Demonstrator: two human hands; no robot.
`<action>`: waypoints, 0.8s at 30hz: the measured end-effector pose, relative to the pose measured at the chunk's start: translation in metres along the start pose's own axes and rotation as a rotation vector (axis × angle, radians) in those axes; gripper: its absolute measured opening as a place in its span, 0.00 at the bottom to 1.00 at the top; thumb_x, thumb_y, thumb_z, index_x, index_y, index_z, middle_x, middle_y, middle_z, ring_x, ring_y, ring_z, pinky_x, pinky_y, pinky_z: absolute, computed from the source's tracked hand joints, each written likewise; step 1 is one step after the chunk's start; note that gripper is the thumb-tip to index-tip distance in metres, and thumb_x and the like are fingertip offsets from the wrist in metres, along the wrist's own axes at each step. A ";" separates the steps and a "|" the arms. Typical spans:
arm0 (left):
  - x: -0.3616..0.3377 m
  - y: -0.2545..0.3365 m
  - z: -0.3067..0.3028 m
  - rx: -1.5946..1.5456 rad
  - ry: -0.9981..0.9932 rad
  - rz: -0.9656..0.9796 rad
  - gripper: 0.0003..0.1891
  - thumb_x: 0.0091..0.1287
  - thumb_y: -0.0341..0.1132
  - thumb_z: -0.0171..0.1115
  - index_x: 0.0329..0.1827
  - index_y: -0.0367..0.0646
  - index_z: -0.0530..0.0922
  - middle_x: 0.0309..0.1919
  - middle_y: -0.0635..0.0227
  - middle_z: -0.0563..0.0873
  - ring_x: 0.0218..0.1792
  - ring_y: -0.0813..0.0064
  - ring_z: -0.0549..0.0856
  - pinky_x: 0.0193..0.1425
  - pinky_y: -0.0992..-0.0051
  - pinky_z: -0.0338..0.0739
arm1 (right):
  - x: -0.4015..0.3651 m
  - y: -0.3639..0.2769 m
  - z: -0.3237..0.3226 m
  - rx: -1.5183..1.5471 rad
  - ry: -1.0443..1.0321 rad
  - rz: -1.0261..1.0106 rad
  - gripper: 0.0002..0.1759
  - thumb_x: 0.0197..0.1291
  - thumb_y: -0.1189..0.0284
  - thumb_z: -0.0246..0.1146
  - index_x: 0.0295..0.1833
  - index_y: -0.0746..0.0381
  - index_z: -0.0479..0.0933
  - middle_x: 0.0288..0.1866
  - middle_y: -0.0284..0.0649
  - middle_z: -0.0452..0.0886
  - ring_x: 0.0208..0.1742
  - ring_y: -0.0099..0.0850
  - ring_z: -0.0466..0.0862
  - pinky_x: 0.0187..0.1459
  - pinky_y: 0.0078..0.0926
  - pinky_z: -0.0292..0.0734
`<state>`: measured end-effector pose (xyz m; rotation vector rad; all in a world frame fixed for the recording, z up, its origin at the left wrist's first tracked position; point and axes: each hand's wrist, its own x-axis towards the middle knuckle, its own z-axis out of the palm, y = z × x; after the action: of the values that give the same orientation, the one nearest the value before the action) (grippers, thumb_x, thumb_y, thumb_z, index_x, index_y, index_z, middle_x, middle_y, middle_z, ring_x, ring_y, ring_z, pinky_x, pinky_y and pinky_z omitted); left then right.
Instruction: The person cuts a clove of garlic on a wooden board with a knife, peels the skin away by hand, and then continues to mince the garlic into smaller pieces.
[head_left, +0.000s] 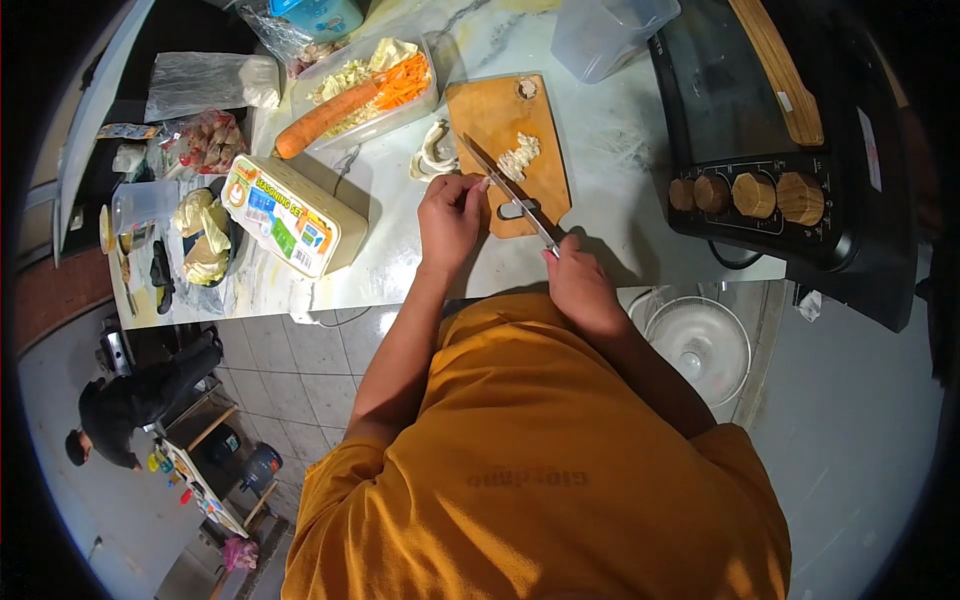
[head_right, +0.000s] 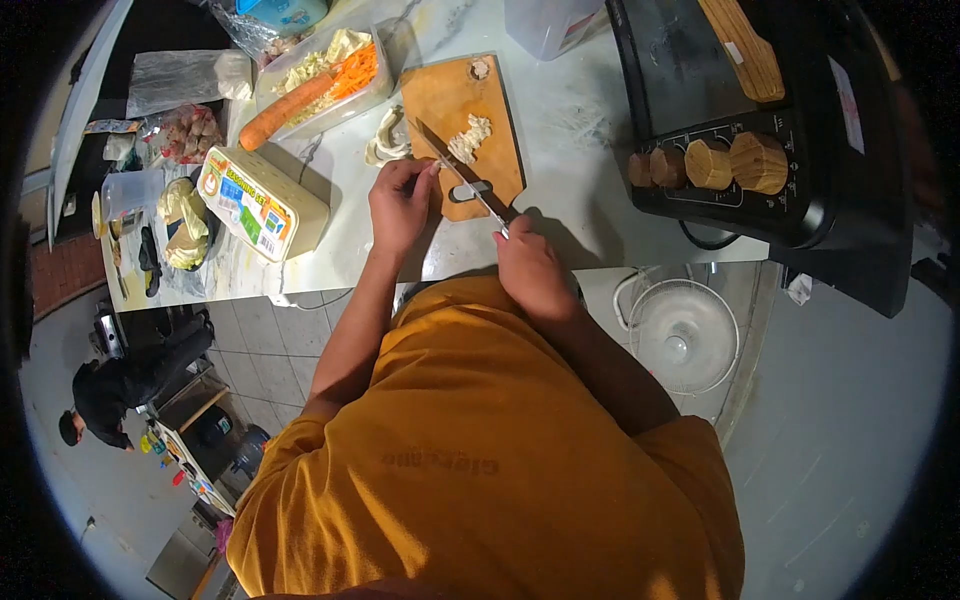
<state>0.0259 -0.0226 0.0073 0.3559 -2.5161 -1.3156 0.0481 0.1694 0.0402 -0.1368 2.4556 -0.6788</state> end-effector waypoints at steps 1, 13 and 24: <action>0.000 0.000 0.000 -0.008 0.002 0.004 0.05 0.63 0.30 0.66 0.37 0.37 0.85 0.31 0.59 0.83 0.28 0.66 0.82 0.35 0.72 0.76 | -0.002 0.001 -0.001 -0.018 -0.006 0.018 0.18 0.71 0.61 0.51 0.45 0.69 0.65 0.34 0.63 0.81 0.38 0.62 0.81 0.41 0.56 0.77; -0.006 -0.004 0.005 -0.007 0.012 0.048 0.05 0.63 0.28 0.66 0.38 0.35 0.84 0.31 0.59 0.81 0.30 0.64 0.82 0.36 0.71 0.77 | -0.004 -0.004 -0.003 0.042 0.045 -0.063 0.19 0.72 0.61 0.49 0.42 0.69 0.66 0.30 0.62 0.79 0.37 0.62 0.80 0.41 0.56 0.73; -0.008 -0.001 0.006 0.037 0.033 0.085 0.03 0.63 0.26 0.66 0.37 0.36 0.84 0.32 0.60 0.81 0.30 0.62 0.82 0.36 0.69 0.77 | -0.005 -0.004 0.002 0.037 0.024 -0.046 0.19 0.72 0.61 0.50 0.43 0.69 0.66 0.30 0.62 0.79 0.37 0.62 0.80 0.40 0.56 0.73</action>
<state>0.0309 -0.0160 0.0023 0.2732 -2.5026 -1.2228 0.0531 0.1660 0.0434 -0.1715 2.4684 -0.7493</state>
